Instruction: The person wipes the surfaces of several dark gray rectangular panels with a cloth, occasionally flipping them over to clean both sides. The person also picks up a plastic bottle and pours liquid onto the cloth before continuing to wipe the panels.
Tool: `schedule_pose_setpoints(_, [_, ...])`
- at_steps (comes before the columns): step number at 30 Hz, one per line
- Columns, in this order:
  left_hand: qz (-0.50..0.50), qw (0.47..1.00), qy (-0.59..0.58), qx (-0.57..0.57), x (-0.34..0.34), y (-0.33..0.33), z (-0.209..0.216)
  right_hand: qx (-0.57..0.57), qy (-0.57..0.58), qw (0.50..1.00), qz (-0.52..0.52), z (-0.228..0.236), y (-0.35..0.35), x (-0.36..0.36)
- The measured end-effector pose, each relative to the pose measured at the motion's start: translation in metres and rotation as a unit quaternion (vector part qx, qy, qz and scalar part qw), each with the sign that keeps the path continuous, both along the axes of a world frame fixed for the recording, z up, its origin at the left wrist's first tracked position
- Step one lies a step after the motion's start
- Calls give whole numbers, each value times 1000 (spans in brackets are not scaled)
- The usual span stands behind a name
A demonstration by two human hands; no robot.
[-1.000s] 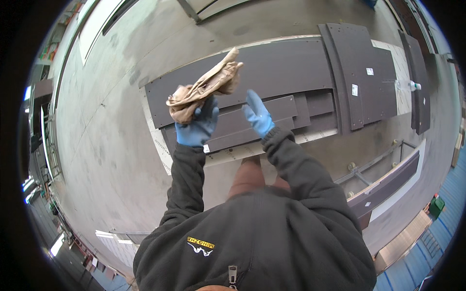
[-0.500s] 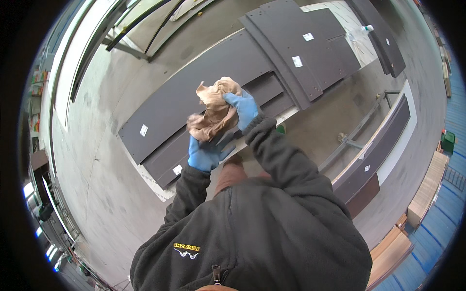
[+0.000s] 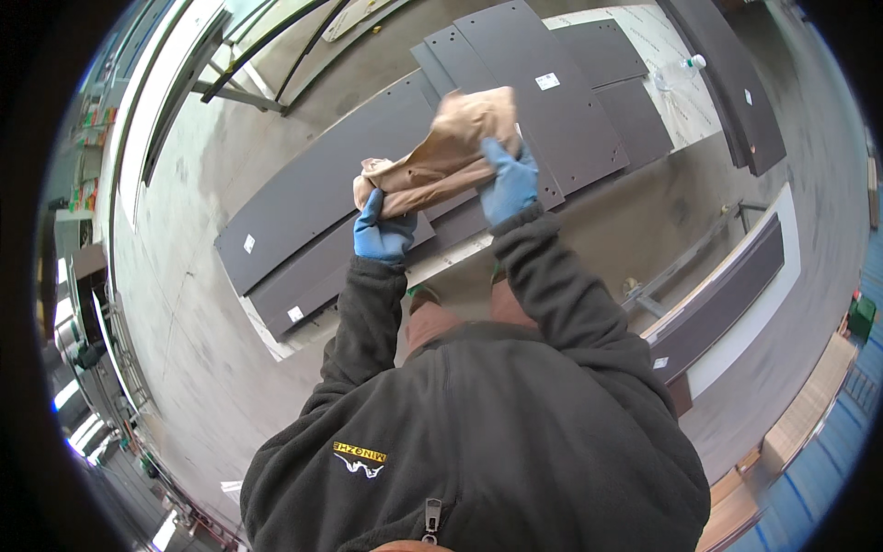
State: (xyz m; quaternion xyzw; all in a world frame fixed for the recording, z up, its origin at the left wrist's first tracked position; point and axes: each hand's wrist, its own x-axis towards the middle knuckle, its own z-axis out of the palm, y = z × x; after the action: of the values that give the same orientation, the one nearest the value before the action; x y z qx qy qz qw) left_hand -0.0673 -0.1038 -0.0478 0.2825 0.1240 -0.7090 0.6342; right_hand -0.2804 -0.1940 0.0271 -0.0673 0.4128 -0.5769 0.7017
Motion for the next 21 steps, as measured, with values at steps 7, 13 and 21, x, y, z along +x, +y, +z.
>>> schedule_pose_setpoints(7, [56,995,-33,-73,-42,5,25,-51,60,995,-65,-28,-32,-35])
schedule_pose_setpoints(13, [-7,980,-131,-151,-34,8,31,-488,488,714,117,-11,-16,16])
schedule_pose_setpoints(21, [-2,995,-63,-74,32,26,59,-561,487,632,218,14,37,83])
